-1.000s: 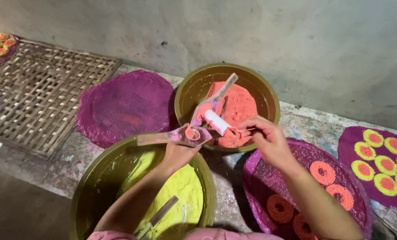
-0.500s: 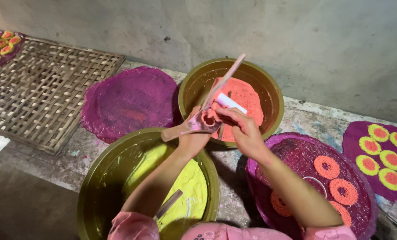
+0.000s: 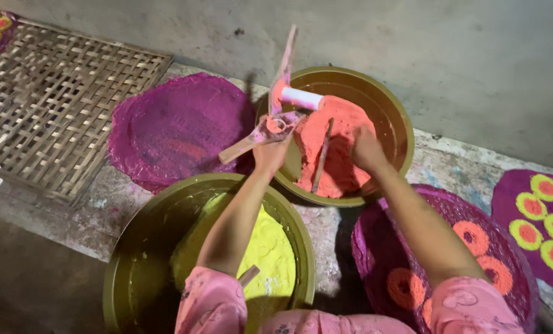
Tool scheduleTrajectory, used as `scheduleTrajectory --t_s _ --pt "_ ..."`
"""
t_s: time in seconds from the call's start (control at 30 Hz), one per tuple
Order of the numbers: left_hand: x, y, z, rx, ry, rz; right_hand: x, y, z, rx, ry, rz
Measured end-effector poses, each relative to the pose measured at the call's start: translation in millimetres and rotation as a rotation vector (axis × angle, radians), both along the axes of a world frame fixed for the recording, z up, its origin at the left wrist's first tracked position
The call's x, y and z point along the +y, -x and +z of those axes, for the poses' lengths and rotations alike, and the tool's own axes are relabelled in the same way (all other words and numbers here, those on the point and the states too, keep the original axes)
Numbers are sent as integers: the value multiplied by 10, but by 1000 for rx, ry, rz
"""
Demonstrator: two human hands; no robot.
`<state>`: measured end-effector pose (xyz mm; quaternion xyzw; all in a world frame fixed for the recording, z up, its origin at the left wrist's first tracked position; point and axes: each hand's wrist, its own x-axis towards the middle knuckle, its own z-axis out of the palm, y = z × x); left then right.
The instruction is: The person uses a manual dough press to form ring-shaped dough pieces from pink and yellow dough. They repeatedly load the press, extrude the dough onto a purple mat, and arrange the finished rings in rows.
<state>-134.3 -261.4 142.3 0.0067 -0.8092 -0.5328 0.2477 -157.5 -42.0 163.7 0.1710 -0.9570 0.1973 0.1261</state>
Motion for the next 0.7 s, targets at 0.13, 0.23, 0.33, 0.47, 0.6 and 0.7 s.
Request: scheduleTrajectory --t_s 0.13,0.23,0.33,0.47,0.6,0.7 --pt "14 88 -91 -40 -14 -4 -84 36 -285 360 -542 93" --pt "28 139 -163 55 10 -24 -296 118 -324 71 -424 54" --pt "21 183 -235 -14 -60 -53 -503 208 -315 -298 -440 93" --pt "-3 223 -337 -6 46 -41 -440 308 -201 -306 -696 122" --pt "15 265 -421 4 -13 -42 -179 404 -144 -451 -448 178" --pt "38 296 -454 -17 -80 -46 -213 397 -336 -579 -489 229"
